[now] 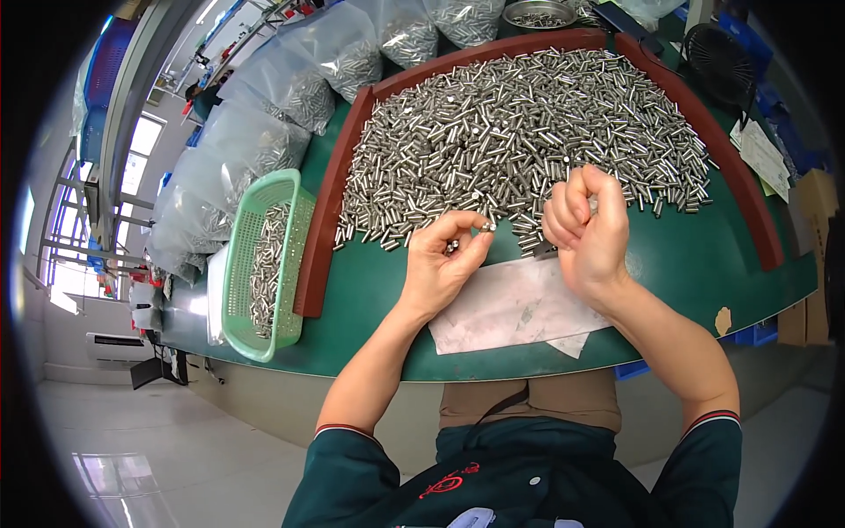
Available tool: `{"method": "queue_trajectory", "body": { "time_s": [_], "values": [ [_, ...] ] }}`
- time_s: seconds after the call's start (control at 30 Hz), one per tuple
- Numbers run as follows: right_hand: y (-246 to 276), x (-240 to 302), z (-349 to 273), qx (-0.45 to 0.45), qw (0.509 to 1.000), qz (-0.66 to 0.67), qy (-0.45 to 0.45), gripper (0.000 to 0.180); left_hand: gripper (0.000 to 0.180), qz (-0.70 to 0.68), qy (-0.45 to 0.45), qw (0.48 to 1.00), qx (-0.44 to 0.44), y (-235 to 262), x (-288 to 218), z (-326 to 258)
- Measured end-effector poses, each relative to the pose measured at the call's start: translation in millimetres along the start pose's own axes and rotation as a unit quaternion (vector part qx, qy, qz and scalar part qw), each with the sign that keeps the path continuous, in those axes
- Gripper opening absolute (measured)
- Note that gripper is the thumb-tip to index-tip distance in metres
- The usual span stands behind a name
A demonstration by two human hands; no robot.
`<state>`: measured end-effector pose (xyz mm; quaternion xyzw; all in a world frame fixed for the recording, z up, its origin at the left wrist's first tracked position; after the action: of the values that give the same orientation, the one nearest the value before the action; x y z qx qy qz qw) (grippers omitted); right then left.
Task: Inspecting and cleaning internal parts of small metal cylindrical components using a metal tool at a factory workbench.
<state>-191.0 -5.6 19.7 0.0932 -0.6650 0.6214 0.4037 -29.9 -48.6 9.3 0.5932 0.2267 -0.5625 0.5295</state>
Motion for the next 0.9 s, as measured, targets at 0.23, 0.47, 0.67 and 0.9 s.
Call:
{"method": "queue_trajectory", "body": {
  "time_s": [0.23,0.47,0.67,0.9],
  "values": [
    [-0.9,-1.0,-0.6,0.005,1.000,-0.004,0.002,0.035,0.008,-0.005,0.060,0.998,0.037,-3.6,4.2,-1.2],
    [0.2,-2.1,-0.4,-0.002,1.000,0.001,-0.006,0.034,0.013,-0.417,0.305,0.835,0.187,-9.4,6.5,-2.1],
    [0.8,-2.9,0.5,0.001,1.000,-0.005,-0.007,0.035,0.023,-0.472,0.375,0.764,0.230,-10.8,4.6,-5.2],
    [-0.7,-4.7,0.4,-0.001,1.000,-0.011,-0.010,0.036,0.032,-0.523,0.392,0.715,0.249,-8.2,15.2,-5.1]
  ]
}}
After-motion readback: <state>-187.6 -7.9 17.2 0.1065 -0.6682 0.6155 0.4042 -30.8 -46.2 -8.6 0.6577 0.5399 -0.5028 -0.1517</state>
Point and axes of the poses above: each hand's wrist, its own z-axis towards the middle knuckle, its own y-axis out of the back of the hand, x = y × z, the point moved 3 cm from there along z, towards the middle knuckle, and after that the axes turned 10 degrees about y, right-handed, at the moved point
